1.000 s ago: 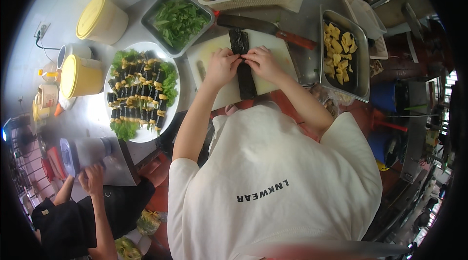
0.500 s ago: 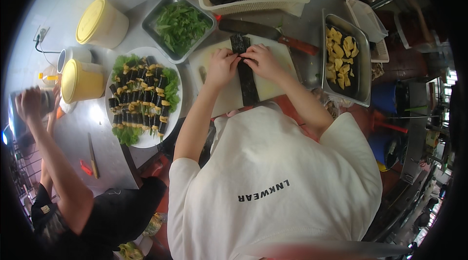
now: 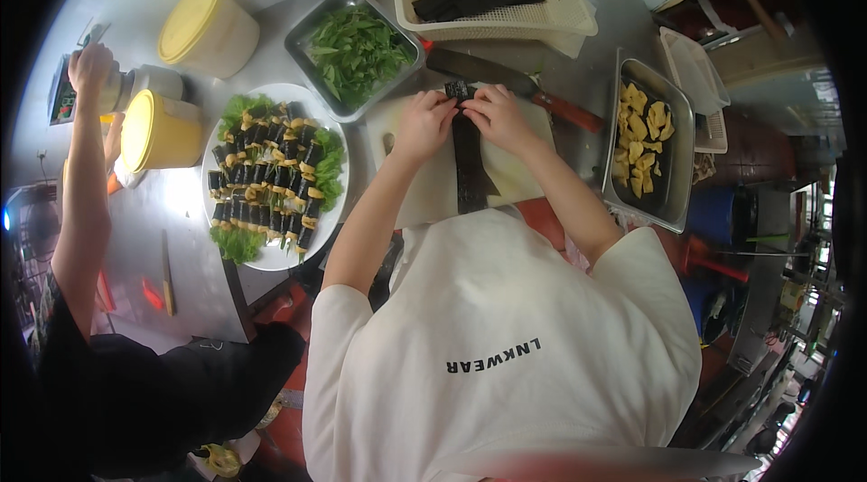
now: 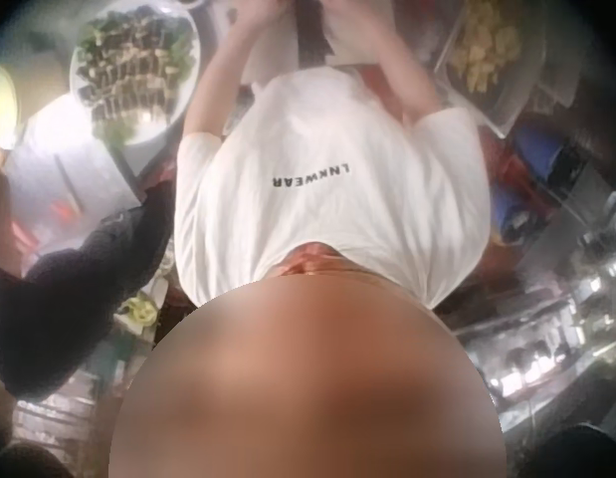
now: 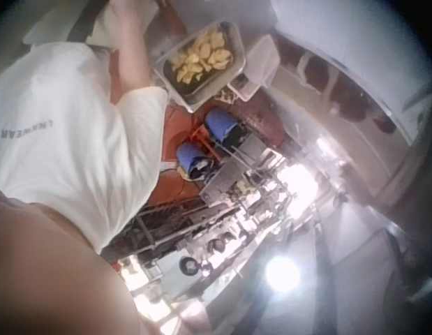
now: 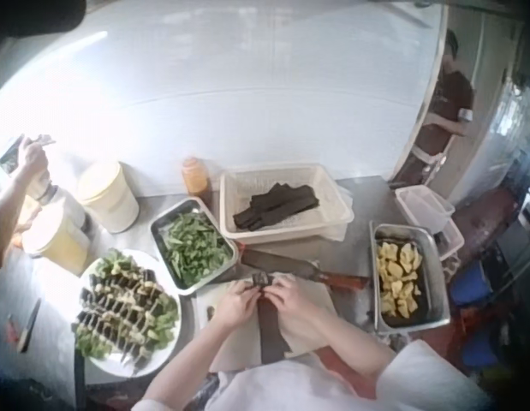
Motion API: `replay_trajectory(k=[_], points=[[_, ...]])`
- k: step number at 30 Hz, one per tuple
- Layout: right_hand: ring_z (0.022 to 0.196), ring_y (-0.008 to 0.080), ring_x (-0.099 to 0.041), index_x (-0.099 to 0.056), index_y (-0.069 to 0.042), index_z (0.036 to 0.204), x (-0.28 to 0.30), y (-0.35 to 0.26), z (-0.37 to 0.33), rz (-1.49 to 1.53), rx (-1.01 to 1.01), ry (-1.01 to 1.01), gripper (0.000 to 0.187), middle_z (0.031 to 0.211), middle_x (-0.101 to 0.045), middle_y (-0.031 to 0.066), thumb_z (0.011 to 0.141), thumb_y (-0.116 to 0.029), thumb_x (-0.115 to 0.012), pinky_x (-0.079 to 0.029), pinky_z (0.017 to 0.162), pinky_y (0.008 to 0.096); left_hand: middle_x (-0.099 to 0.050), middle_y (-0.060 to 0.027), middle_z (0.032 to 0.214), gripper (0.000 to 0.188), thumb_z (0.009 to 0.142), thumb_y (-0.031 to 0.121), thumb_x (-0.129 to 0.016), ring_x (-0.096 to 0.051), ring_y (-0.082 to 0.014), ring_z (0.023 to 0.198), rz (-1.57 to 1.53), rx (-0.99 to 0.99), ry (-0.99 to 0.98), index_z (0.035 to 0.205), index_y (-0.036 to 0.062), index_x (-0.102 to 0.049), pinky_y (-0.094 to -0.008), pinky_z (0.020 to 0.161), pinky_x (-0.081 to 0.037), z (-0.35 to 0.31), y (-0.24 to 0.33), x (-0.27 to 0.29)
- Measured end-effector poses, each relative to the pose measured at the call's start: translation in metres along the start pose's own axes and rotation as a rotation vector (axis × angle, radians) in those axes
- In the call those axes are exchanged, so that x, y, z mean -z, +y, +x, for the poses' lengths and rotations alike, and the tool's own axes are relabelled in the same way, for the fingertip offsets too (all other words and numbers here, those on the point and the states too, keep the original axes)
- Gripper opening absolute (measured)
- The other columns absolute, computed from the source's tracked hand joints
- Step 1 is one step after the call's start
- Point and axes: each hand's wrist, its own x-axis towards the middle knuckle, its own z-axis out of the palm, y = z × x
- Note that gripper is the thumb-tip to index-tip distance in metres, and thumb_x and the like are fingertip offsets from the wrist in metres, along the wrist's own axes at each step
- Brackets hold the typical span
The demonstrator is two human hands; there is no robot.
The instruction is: The person assembles small sushi rolls by placing a sheet of seaweed on a cutting board, adding a strip of egg omelet and a green vegetable, then rolling it tightly. The finished rolls are placed on a plate with lettuce.
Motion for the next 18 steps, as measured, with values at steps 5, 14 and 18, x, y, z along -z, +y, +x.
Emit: replay_trajectory(k=[5, 14, 18], points=[[0.092, 0.0236, -0.053, -0.071, -0.012, 0.096, 0.001, -0.001, 0.005, 0.09, -0.063, 0.005, 0.018, 0.093, -0.056, 0.0025, 0.078, -0.018, -0.07, -0.042, 0.081, 0.0362, -0.062, -0.0075, 0.09, 0.018, 0.075, 0.008, -0.069, -0.057, -0.0283, 0.083, -0.072, -0.041, 0.005, 0.093, 0.0038, -0.069, -0.0382, 0.076, -0.046, -0.005, -0.003, -0.005], [0.1, 0.0218, -0.052, -0.07, -0.016, 0.098, -0.005, 0.005, 0.011, -0.09, -0.048, 0.057, 0.023, 0.098, -0.056, 0.0014, 0.075, -0.016, -0.067, -0.039, 0.086, 0.0398, -0.062, -0.0068, 0.091, 0.017, 0.075, 0.008, -0.069, -0.057, -0.0273, 0.083, 0.032, 0.031, -0.001, 0.092, 0.0051, -0.069, -0.0385, 0.074, -0.044, 0.017, -0.006, -0.003], [0.101, 0.0228, -0.052, -0.069, -0.014, 0.099, -0.003, 0.006, 0.021, -0.111, -0.027, 0.053, 0.023, 0.099, -0.056, 0.0017, 0.076, -0.014, -0.066, -0.039, 0.086, 0.0405, -0.063, -0.0063, 0.094, 0.017, 0.076, 0.008, -0.068, -0.057, -0.0265, 0.085, 0.016, -0.038, 0.021, 0.093, 0.0055, -0.069, -0.0379, 0.074, -0.044, 0.011, -0.006, -0.003]])
